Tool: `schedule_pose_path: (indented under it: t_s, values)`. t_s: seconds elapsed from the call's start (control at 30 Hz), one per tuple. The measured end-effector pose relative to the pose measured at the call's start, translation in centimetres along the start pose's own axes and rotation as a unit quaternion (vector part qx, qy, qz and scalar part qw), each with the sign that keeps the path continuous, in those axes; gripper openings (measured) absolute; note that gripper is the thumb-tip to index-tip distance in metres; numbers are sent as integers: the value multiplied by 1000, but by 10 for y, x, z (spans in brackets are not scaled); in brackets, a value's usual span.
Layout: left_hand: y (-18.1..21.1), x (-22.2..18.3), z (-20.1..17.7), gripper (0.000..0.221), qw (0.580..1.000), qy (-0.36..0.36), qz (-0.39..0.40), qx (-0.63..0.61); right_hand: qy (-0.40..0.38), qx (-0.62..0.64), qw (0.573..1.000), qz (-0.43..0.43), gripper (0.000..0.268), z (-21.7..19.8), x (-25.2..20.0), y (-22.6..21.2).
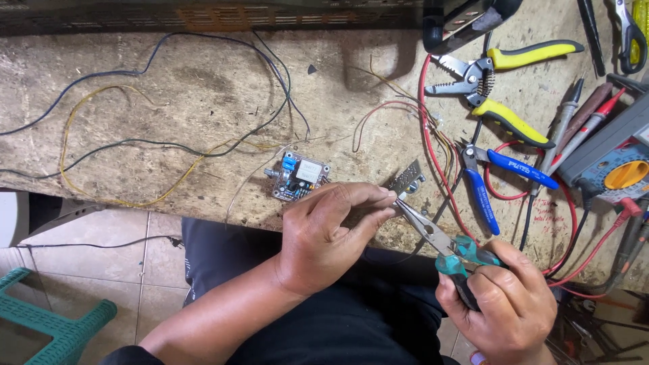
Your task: Soldering electronic components and wires onto a circuit board using a soldering iron and pliers at a repair bench.
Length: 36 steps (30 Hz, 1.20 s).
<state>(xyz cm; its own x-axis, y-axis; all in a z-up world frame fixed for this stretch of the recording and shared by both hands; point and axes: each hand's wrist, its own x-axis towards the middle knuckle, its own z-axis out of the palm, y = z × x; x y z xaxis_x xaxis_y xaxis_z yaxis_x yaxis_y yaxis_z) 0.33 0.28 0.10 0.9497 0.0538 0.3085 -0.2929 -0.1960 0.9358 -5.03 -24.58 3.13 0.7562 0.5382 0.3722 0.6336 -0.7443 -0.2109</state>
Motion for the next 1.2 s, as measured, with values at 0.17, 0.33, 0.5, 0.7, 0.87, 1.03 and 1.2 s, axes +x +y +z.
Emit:
schedule_pose_path:
  t_s: [0.17, 0.33, 0.5, 0.7, 0.87, 1.03, 1.2]
  values:
    - [0, -1, 3, 30, 999, 20, -9, -34, 5, 104, 988, 111, 28, 4, 8, -16]
    - [0, -1, 4, 31, 999, 24, -1, -36, 14, 124, 978, 169, 29, 6, 2, -23]
    - [2, 4, 2, 29, 998, 33, -16, -43, 77, 115, 944, 299, 27, 8, -13, -27]
    - [11, 13, -3, 19, 1000, 8, -13, -20, 42, -27, 956, 288, 32, 5, -12, -4]
    - [8, 22, -15, 29, 998, -54, 27, 4, 4, -165, 956, 245, 34, 1, 8, 8]
    - [1, 29, -23, 52, 989, -132, 72, 11, 33, -80, 985, 153, 50, -11, 68, 2]
    - [-5, 25, -27, 22, 970, -163, 169, 63, 4, 84, 996, 28, 8, 18, 93, 6]
